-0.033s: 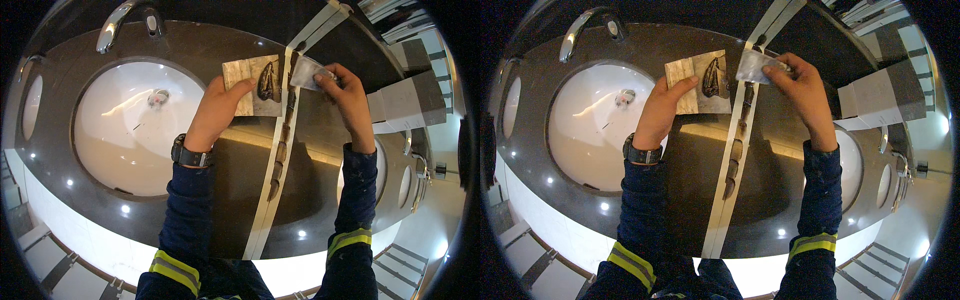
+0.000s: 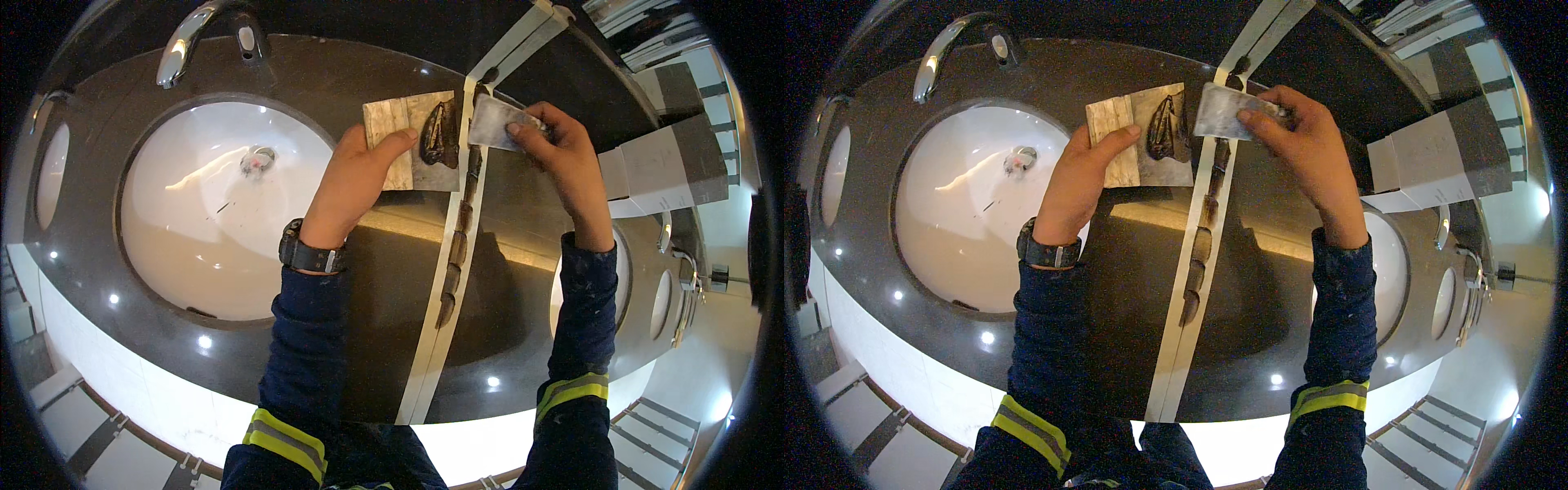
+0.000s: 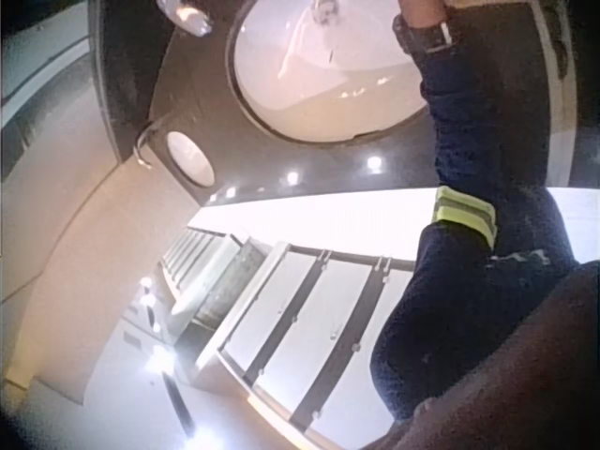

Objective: The person scoops a dark sealant from a putty knife onto a wooden board, then uses the knife to spread the sealant into the seam between two countertop sections in a public restroom. The person repeatedly reloads the knife and continues applying the sealant along the seam.

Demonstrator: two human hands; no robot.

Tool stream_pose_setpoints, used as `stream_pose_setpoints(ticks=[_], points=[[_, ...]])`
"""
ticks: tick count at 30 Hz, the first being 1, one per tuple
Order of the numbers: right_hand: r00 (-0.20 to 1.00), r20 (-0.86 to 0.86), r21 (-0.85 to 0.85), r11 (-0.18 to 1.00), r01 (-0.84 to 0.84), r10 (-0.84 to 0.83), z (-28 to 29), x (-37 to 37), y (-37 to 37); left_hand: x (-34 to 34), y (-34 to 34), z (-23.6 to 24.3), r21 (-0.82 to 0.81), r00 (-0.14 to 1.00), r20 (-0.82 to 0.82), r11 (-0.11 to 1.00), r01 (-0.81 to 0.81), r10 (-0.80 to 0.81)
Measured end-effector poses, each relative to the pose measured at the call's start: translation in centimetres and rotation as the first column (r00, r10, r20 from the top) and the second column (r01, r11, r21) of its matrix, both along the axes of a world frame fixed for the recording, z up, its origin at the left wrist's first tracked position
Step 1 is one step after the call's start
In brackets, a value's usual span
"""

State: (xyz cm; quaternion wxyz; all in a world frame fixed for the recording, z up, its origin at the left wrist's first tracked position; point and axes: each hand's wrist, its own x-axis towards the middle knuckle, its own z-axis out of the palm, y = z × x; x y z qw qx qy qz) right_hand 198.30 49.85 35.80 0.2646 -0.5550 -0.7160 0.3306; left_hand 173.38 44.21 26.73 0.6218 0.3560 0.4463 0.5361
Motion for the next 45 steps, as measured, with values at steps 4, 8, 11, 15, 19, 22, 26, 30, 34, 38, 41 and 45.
stream_pose_setpoints(ticks=[4, 8, 11, 15, 19, 22, 26, 30, 34, 38, 41, 45], points=[[0.991, 0.098, 0.11, 0.989, -0.097, 0.087, 0.3, -0.8, 0.5, 0.5, 0.5, 0.0, 0.044, 0.997, -0.06, 0.998, 0.041, -0.038], [0.994, 0.042, 0.119, 0.987, -0.107, 0.102, -0.7, -0.7, 1.0, 0.7, 0.3, 0.2, 0.052, 0.996, -0.077, 0.997, 0.05, -0.046], [0.988, 0.065, 0.115, 0.982, -0.149, 0.142, -0.7, -0.8, 1.1, 0.6, 0.4, 0.1, 0.028, 0.987, -0.141, 0.996, 0.082, -0.077], [0.963, 0.26, 0.2, 0.971, -0.127, 0.072, -0.2, -1.2, 0.8, 0.5, 0.7, -1.4, 0.116, 0.949, -0.313, 0.99, 0.079, -0.039], [0.961, 0.265, 0.36, 0.933, -0.018, -0.084, -0.9, 1.8, 2.4, 0.4, -0.5, 1.3, 0.014, 0.993, -0.055, 0.994, -0.104, 0.105], [0.971, 0.142, 0.507, 0.856, 0.097, -0.194, -4.2, 5.0, 5.9, 0.9, -0.2, 1.4, -0.008, 0.971, 0.149, 0.983, -0.186, 0.185], [0.952, 0.112, 0.647, 0.748, 0.148, -0.285, -7.4, 5.2, 8.7, 1.2, -0.1, 1.6, -0.031, 0.982, 0.093, 0.986, -0.162, 0.164], [0.957, 0.041, 0.641, 0.742, 0.194, -0.286, -8.6, 3.8, 9.8, 0.5, 0.0, 1.1, -0.01, 0.989, 0.126, 0.997, -0.081, 0.081], [0.948, 0.102, 0.691, 0.707, 0.15, -0.3, -8.2, 3.4, 10.1, 1.1, -0.4, 1.9, -0.006, 0.986, 0.08, 0.99, -0.144, 0.144], [0.913, 0.139, 0.746, 0.647, 0.159, -0.384, -7.7, 4.0, 10.1, 1.0, -0.1, 1.1, 0.003, 0.987, 0.114, 0.993, -0.119, 0.117], [0.915, 0.07, 0.722, 0.653, 0.228, -0.397, -7.7, 4.3, 9.0, 0.8, -0.1, 0.8, 0.002, 0.989, 0.094, 0.993, -0.115, 0.114], [0.926, 0.056, 0.744, 0.634, 0.21, -0.372, -7.3, 3.9, 8.7, 0.5, 0.0, 1.0, -0.073, 0.994, 0.044, 0.992, -0.099, 0.103]])
